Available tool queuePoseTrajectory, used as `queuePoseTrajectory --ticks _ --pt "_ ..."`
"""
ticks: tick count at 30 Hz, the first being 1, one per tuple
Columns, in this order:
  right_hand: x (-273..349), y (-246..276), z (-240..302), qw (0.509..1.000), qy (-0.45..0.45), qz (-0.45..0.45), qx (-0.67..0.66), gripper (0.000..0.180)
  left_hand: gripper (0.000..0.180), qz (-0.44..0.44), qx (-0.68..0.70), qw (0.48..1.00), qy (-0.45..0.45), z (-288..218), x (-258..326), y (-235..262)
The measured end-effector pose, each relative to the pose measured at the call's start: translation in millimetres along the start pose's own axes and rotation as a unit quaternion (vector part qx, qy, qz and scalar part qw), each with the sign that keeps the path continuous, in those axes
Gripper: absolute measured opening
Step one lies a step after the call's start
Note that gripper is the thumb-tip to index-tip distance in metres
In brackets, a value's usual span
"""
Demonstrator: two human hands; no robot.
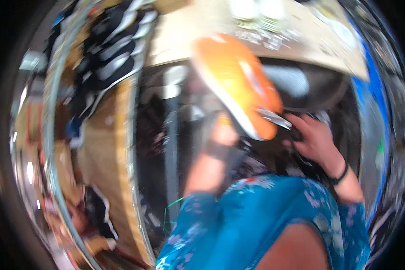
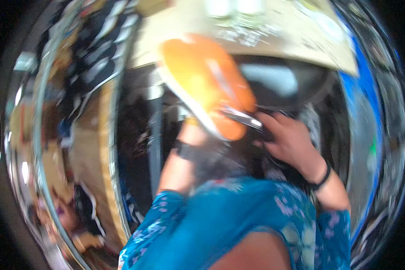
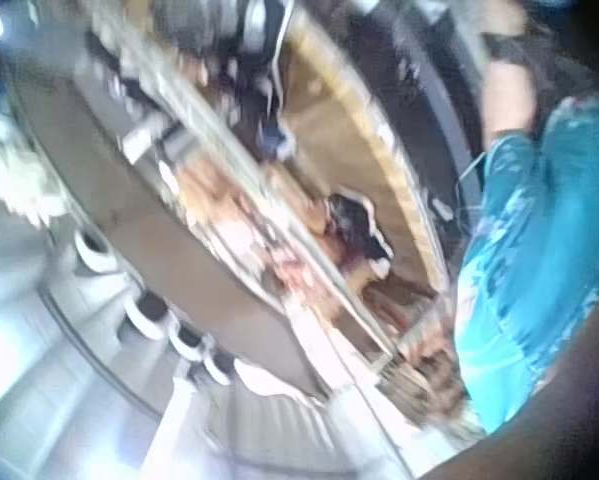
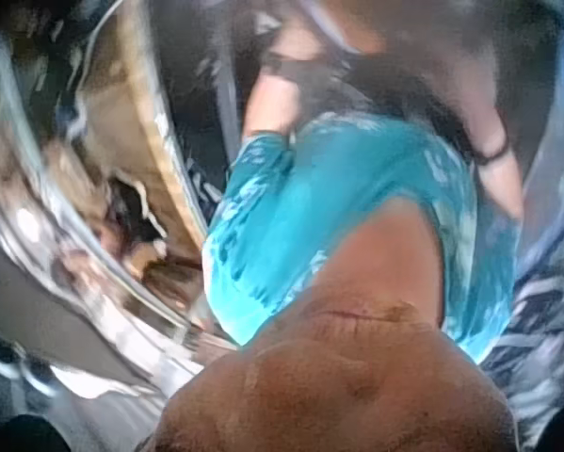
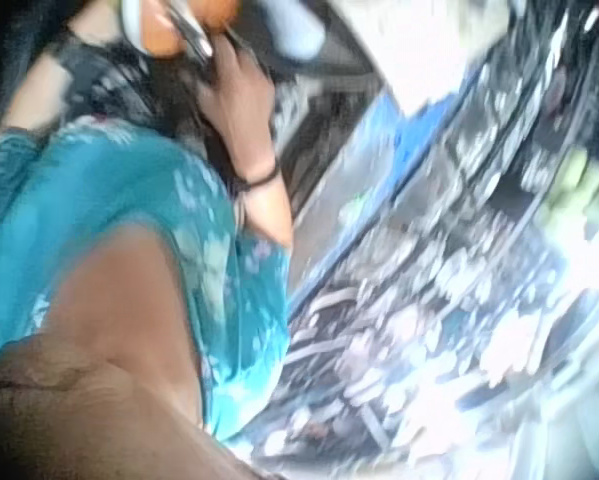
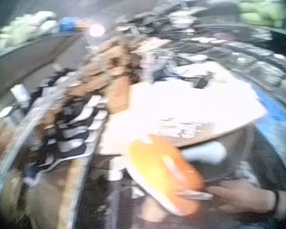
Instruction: Trimming excess material from the soles of shoes using scissors.
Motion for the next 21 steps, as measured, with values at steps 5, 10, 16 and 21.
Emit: queuePoseTrajectory --ticks 5,10,16,21 --pt "9 -18 -22 0.997 0.038 -0.024 -0.057 0.053 0.041 0.023 0.074 0.995 -0.055 -20 4 2" --pt "13 -43 -74 0.975 0.004 0.079 -0.208 0.049 0.040 -0.156 0.156 0.959 -0.177 1 -50 88" --pt "9 -25 -88 0.868 -0.244 -0.040 -0.430 0.036 0.016 -0.145 -0.696 0.602 -0.364 -71 -31 -31" --pt "8 -14 -119 0.879 -0.236 -0.116 -0.397 0.035 0.015 -0.108 -0.847 0.460 -0.243 -42 -71 -30"
Point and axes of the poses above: each hand's wrist, its own x-axis away from the middle knuckle, its own y-axis out of the back of the hand, z = x × y, the point moved 3 cm from there along -x, towards the middle knuckle, and after that the axes turned 13 degrees about -y, right-handed, at the moved point
